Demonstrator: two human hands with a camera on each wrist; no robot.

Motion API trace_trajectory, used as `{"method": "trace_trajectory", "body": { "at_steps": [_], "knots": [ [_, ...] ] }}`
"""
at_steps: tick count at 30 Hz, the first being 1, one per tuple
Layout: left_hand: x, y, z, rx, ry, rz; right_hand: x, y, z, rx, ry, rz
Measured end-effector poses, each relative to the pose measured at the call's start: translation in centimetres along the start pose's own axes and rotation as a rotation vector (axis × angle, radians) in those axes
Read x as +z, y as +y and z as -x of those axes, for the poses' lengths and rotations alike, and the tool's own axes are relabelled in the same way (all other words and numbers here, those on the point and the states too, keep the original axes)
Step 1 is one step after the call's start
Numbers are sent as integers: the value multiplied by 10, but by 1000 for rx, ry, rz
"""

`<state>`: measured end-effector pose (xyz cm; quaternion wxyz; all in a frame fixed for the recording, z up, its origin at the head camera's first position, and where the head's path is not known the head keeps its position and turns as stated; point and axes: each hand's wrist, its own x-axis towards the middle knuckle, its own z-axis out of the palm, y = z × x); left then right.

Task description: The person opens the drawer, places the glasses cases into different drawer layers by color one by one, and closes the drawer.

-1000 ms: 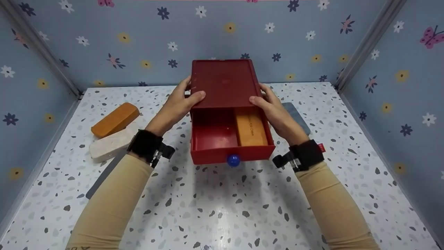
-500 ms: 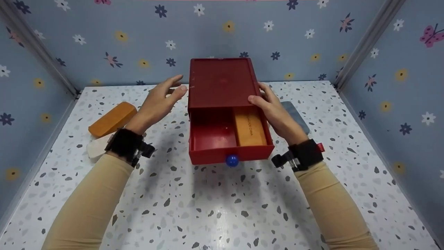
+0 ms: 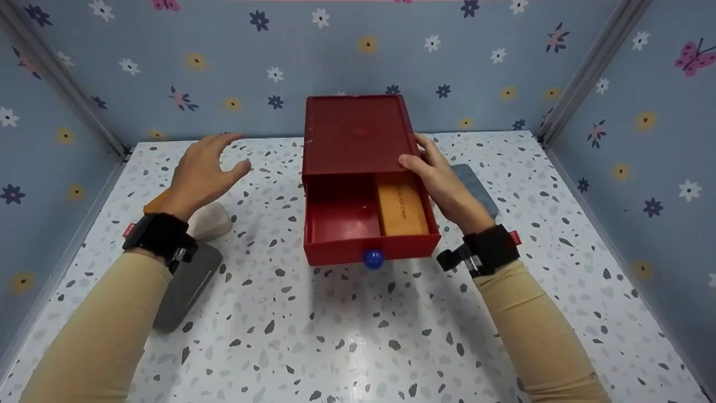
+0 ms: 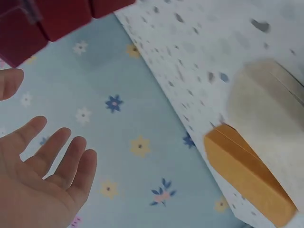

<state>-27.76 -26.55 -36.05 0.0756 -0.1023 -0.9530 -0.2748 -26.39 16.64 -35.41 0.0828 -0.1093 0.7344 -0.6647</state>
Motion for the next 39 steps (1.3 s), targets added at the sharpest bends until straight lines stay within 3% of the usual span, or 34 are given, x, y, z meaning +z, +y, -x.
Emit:
{"method": "trace_trajectory", "body": {
  "at_steps": [8,28,33,39],
  "knots": [
    [-3,-41,3,-107,-49,-82,1,0,2,-8,-4,-4],
    [-6,-128,30,-193,-135,-270,1,0,1,4,1,7],
    [-4,-142,35,-233,-162,-266,1,0,1,-2,-8,0],
    [-3,-148,38,-282,-187,-225,1,0,2,-13,-12,-4]
  ]
}}
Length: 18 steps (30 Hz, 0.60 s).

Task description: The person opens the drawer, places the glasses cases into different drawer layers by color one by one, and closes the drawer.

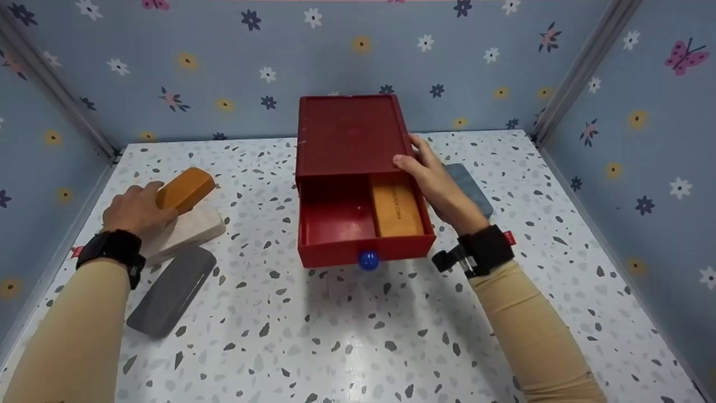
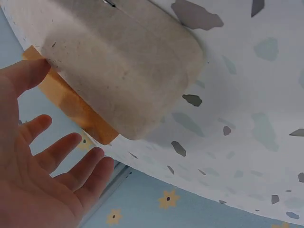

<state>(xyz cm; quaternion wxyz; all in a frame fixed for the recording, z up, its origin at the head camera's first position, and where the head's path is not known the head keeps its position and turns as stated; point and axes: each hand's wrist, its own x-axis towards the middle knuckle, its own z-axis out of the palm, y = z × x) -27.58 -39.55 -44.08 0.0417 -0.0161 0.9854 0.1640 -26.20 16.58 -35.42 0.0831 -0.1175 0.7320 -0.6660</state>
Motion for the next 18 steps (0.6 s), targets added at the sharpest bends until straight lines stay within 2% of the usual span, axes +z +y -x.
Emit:
{"method": "trace_trajectory", "body": {
  "at_steps": [9,13,18],
  "knots": [
    [-1,-2,5,-17,-67,83,3,-1,0,-1,5,-10],
    [1,2,5,-29,-66,108,2,-1,0,5,9,-12],
    [4,7,6,-32,-32,110,1,0,0,16,8,-16]
  ]
}}
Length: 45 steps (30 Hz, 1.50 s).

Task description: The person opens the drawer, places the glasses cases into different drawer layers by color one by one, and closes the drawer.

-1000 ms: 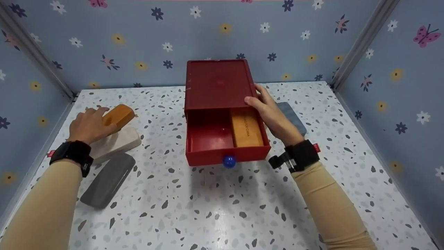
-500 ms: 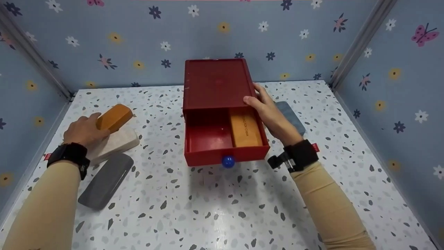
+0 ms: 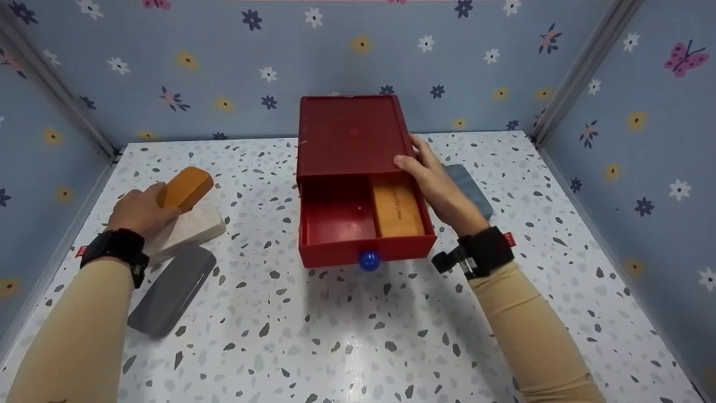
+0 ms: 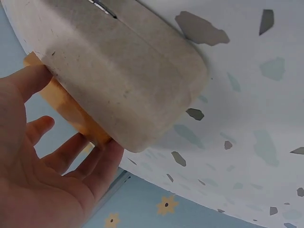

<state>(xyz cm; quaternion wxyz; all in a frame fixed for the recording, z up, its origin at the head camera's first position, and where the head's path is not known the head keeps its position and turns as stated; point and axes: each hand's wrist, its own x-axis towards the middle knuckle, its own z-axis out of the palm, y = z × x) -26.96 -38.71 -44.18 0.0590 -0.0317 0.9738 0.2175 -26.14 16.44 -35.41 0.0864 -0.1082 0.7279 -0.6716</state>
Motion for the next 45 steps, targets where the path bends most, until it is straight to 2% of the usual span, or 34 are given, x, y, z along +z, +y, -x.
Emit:
{"method": "trace_trajectory", "body": {
  "at_steps": [5,9,14,17,23,26,29,35,40,45],
  "knots": [
    [1,2,2,-21,21,29,1,1,-1,8,4,-1],
    [-2,2,2,-32,-28,35,2,1,-1,7,9,-7],
    [-6,3,1,2,-73,-3,2,0,0,2,12,-2],
    [-4,5,1,-5,-51,-4,1,0,0,0,11,1],
    [8,4,-3,-83,38,29,2,2,-1,1,8,-6],
    [10,4,-5,-98,58,41,1,2,-2,4,6,-4],
    [11,4,-5,-79,74,44,0,2,-2,-2,2,2],
    [9,5,-1,-25,131,-11,1,1,-1,-2,-10,7],
    [0,8,-1,12,167,-86,1,0,-1,-3,-8,14],
    [-13,19,-5,23,156,-111,-1,1,-1,2,1,24]
  ]
}}
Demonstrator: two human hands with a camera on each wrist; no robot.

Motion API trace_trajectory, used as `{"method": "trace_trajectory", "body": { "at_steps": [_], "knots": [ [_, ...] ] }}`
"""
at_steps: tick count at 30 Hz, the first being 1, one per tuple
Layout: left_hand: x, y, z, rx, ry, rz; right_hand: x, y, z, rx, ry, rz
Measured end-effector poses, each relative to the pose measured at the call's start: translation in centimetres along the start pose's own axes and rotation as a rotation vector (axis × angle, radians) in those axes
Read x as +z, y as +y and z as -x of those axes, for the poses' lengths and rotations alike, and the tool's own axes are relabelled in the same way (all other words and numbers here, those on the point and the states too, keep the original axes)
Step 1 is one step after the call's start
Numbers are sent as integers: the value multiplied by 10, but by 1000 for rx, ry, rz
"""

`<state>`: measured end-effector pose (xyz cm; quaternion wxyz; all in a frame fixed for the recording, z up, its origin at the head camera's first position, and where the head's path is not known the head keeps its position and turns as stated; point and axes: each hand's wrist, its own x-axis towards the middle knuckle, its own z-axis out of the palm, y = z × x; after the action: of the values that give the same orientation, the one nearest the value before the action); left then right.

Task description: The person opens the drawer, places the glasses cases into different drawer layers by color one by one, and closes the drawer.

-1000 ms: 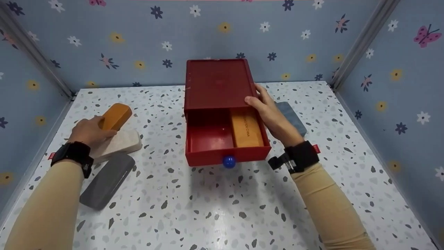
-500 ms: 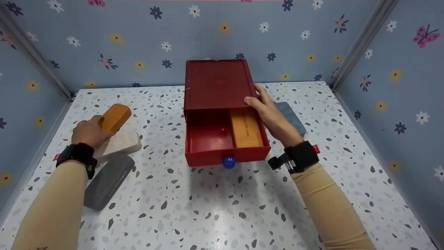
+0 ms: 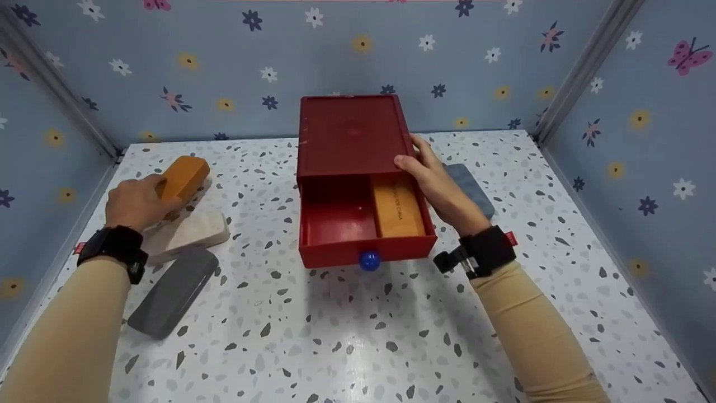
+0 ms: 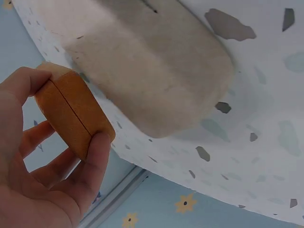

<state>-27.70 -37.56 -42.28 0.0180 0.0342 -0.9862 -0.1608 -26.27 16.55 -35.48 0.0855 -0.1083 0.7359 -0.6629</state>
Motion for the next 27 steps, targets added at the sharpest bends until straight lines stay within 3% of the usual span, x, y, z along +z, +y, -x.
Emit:
{"method": "trace_trajectory", "body": {
  "at_steps": [10,27],
  "knots": [
    [-17,34,10,98,15,23,0,1,0,0,-8,6],
    [-44,89,61,198,42,41,-1,-1,0,1,-2,-2]
  ]
}}
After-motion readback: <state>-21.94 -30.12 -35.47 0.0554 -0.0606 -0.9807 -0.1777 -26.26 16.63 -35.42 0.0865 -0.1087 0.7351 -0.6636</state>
